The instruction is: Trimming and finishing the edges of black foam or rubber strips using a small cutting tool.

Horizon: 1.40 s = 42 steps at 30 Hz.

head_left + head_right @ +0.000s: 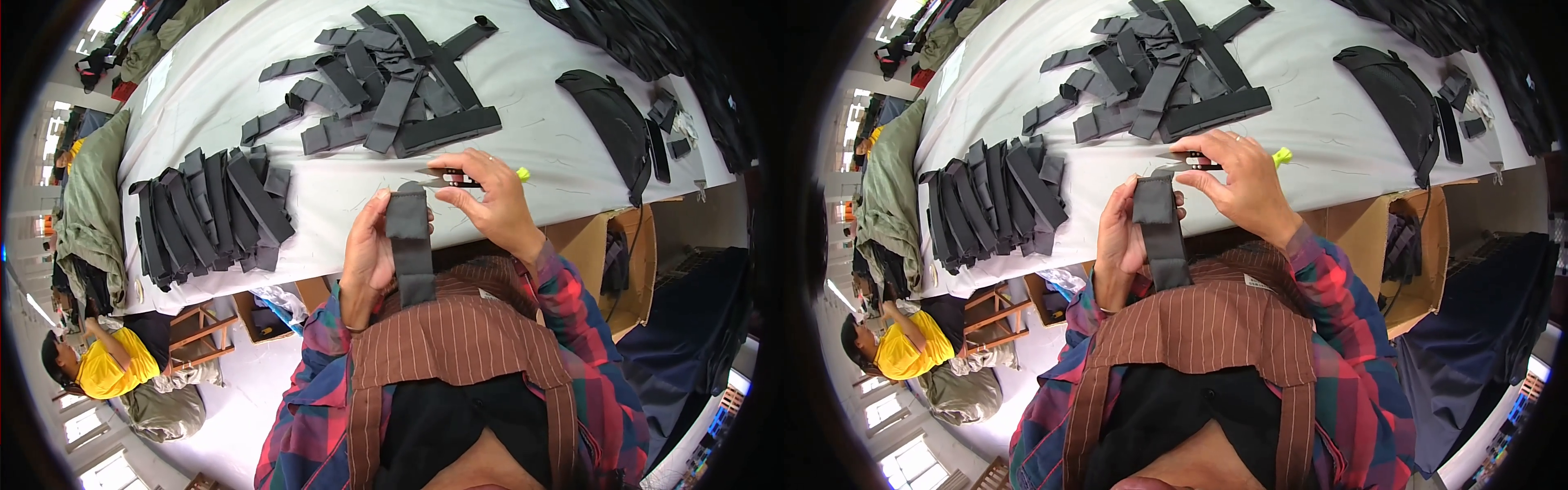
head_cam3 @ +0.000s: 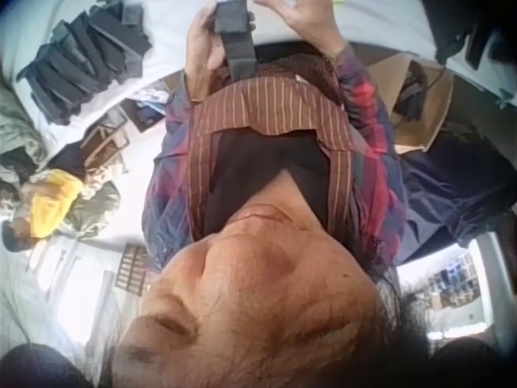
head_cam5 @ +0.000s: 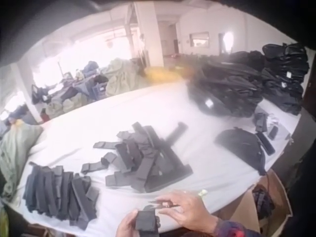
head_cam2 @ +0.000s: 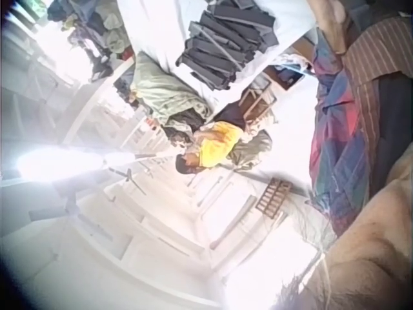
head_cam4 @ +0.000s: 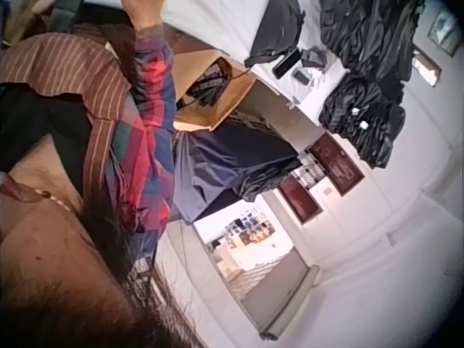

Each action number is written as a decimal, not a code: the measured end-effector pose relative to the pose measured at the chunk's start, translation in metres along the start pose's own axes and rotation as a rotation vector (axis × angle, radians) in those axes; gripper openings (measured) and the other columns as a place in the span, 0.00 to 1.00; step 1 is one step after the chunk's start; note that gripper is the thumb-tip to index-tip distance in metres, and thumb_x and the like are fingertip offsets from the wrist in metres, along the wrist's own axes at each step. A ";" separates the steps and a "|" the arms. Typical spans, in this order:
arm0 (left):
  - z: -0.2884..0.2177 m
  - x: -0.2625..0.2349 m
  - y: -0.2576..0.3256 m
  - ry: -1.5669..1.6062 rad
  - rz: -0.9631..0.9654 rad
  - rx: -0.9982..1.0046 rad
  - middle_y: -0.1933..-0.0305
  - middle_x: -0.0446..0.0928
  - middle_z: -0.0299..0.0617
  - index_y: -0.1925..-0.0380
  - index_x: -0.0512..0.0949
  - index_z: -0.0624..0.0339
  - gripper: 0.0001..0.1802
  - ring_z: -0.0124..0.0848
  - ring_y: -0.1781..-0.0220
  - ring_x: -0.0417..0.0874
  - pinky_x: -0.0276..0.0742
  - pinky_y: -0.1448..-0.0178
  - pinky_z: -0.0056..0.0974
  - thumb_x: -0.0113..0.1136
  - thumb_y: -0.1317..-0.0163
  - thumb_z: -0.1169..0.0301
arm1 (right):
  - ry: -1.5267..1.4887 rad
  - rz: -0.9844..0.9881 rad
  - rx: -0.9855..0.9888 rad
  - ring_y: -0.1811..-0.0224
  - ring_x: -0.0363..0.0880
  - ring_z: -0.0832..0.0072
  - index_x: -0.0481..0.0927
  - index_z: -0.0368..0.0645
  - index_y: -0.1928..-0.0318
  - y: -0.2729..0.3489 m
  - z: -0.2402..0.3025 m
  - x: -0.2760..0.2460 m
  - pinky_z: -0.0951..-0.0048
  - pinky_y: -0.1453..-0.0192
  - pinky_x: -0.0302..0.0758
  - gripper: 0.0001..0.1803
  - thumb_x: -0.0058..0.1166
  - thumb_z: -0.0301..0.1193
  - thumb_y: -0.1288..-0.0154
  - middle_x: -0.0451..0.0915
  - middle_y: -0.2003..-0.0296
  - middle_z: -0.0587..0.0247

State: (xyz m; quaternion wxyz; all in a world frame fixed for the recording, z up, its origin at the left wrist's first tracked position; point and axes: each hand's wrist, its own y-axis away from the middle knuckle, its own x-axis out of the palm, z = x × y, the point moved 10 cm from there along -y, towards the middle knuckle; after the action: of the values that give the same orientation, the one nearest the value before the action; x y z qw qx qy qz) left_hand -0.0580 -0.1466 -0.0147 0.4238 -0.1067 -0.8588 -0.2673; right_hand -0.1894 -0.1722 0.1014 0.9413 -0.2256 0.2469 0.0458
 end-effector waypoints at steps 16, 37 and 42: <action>0.007 -0.028 -0.007 0.029 -0.052 0.076 0.57 0.79 0.53 0.51 0.72 0.68 0.21 0.42 0.60 0.83 0.80 0.53 0.42 0.44 0.29 0.58 | 0.458 -0.025 -0.372 0.74 0.65 0.71 0.83 0.55 0.61 0.001 0.038 0.008 0.71 0.65 0.57 0.15 0.65 0.33 0.53 0.72 0.75 0.74; 0.004 -0.014 -0.007 0.046 0.018 0.076 0.57 0.78 0.54 0.55 0.70 0.62 0.14 0.39 0.60 0.82 0.80 0.54 0.43 0.43 0.29 0.63 | 0.328 0.076 -0.411 0.74 0.65 0.73 0.84 0.55 0.65 -0.010 0.030 0.008 0.71 0.64 0.56 0.11 0.65 0.33 0.53 0.74 0.77 0.77; 0.005 -0.015 -0.008 0.067 0.036 0.065 0.57 0.78 0.53 0.56 0.70 0.61 0.13 0.40 0.59 0.82 0.80 0.54 0.43 0.44 0.29 0.63 | 0.182 0.167 -0.278 0.74 0.65 0.73 0.84 0.53 0.64 -0.012 0.008 0.015 0.70 0.64 0.56 0.11 0.65 0.30 0.52 0.74 0.78 0.75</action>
State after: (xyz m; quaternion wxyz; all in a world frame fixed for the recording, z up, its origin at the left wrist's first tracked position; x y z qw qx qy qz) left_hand -0.0558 -0.1501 -0.0319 0.4603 -0.0991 -0.8503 -0.2350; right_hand -0.1707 -0.1794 0.1050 0.8677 -0.3352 0.3405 0.1370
